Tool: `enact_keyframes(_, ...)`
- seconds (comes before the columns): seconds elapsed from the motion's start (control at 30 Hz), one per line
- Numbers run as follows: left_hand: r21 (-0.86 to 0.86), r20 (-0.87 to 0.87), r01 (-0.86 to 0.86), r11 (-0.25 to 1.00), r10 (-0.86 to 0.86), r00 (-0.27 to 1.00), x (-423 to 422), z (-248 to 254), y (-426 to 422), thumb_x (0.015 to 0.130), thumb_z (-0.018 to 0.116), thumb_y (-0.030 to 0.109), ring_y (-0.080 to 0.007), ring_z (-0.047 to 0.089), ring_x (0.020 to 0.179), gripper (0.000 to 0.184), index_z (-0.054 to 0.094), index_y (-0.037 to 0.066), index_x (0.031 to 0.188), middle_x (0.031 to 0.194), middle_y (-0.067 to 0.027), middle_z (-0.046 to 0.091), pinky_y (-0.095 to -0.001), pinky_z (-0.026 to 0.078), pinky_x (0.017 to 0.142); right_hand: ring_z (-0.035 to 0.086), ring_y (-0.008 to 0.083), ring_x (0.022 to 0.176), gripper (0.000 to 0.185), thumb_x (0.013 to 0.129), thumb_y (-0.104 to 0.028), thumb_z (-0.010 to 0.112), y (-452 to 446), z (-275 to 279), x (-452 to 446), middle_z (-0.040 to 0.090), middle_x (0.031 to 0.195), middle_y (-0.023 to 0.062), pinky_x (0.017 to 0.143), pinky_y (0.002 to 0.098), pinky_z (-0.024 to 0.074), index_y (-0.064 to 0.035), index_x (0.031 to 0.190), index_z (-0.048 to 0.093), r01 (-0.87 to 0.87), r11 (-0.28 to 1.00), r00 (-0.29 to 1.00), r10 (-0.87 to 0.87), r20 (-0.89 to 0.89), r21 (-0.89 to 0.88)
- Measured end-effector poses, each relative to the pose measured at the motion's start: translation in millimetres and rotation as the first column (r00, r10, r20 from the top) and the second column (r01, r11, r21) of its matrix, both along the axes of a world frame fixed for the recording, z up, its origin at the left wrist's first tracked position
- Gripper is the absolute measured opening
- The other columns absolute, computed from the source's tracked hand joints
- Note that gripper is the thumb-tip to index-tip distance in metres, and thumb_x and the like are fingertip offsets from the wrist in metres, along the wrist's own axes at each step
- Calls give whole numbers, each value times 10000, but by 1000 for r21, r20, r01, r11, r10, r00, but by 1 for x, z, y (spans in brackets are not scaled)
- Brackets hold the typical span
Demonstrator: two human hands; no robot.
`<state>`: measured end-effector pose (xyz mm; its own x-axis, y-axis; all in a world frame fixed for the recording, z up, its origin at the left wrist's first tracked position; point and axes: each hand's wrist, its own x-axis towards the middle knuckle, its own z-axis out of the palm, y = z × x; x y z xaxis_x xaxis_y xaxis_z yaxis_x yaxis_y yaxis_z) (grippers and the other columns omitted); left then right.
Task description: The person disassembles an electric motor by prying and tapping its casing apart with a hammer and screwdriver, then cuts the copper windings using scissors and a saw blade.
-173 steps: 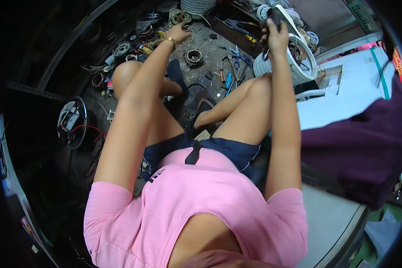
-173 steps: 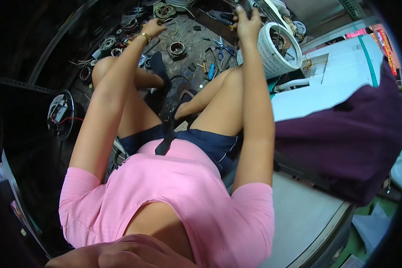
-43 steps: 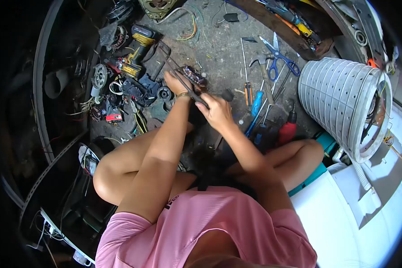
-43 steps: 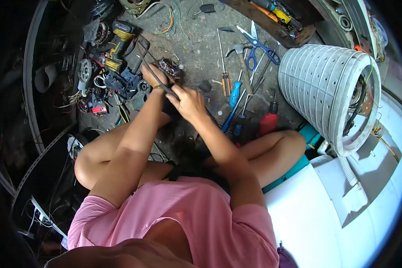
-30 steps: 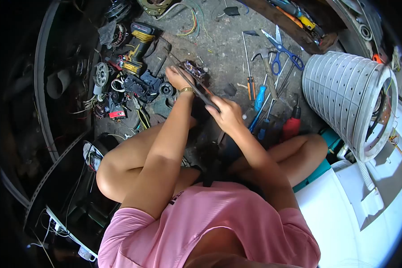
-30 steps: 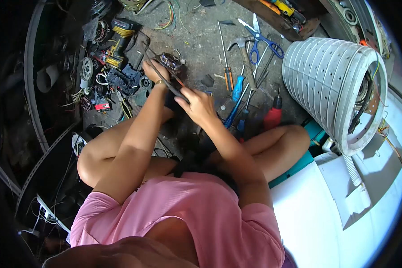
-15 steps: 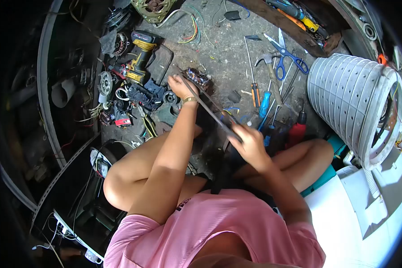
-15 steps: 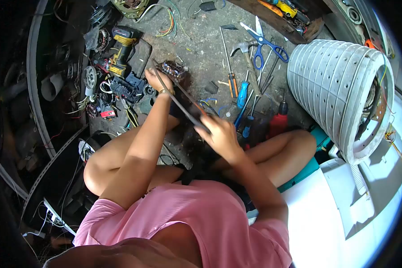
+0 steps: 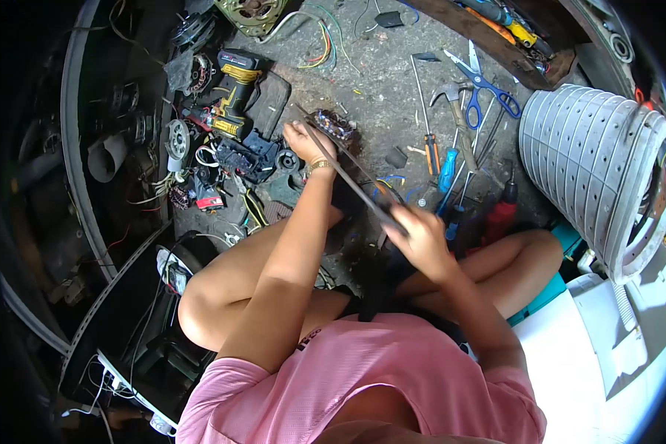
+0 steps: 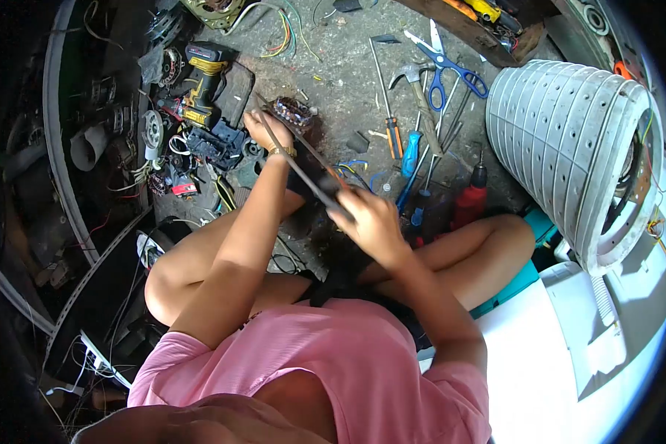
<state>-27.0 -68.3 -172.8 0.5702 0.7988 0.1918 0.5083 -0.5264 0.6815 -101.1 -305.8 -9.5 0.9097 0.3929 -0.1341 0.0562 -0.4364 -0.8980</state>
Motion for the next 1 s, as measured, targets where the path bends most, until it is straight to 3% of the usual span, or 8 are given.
enact_keyframes(0.1,-122,-4,-67,990,67,998,3,11,-6,921,420,135,-432,508,796,211,495,-49,851,837,-252,539,-471,393,771,628,355,669,269,792,-299,714,54,-66,30,632,784,129,557,436,497,-101,954,631,-3,1000,993,5,115,-18)
enact_keyframes(0.13,-188,-8,-103,977,103,995,7,15,-3,921,420,136,-438,508,803,211,497,-50,855,843,-254,541,-475,392,772,625,359,666,269,800,-309,707,60,-68,37,630,779,131,551,442,490,-103,953,626,1,1000,990,-5,139,27)
enact_keyframes(0.17,37,22,33,999,-34,999,7,17,-4,904,437,129,-438,510,808,195,496,-47,843,845,-254,545,-477,390,764,622,364,664,269,808,-319,700,59,-67,38,627,773,134,545,448,483,-106,952,620,-7,998,988,-3,157,66)
enact_keyframes(0.33,-143,-20,-77,987,75,997,4,1,-4,921,413,160,-419,493,783,235,467,-44,818,836,-243,524,-458,388,746,640,337,656,260,788,-277,724,-13,5,-6,634,776,132,568,420,510,-79,933,639,-32,999,999,32,23,-19)
enact_keyframes(0.5,-129,-119,-107,986,92,989,3,8,-6,901,423,132,-434,516,836,202,486,-52,844,883,-258,540,-472,394,769,622,360,644,245,820,-349,673,78,-83,41,627,744,118,545,461,489,-125,904,623,-4,1000,988,9,154,-31)
enact_keyframes(0.57,51,37,-23,998,21,999,6,1,-3,887,441,132,-442,515,841,196,498,-50,845,897,-268,548,-479,401,770,627,360,662,257,827,-354,668,84,-69,52,625,749,130,554,462,489,-117,917,626,20,1000,991,-19,133,-7)
enact_keyframes(0.73,-104,42,-77,992,82,996,5,3,-8,904,443,165,-375,501,766,225,472,-31,798,822,-227,532,-458,394,740,636,358,679,308,805,-365,696,-9,4,-3,636,777,135,562,461,491,-90,923,625,-2,999,1000,3,11,-40)
enact_keyframes(1.0,-32,41,-6,999,8,999,-2,-15,2,915,449,230,-434,517,838,291,507,-52,868,879,-261,545,-477,404,786,629,381,708,279,827,-325,676,89,-65,57,646,808,161,595,465,496,-82,957,635,-13,999,998,14,60,-29)
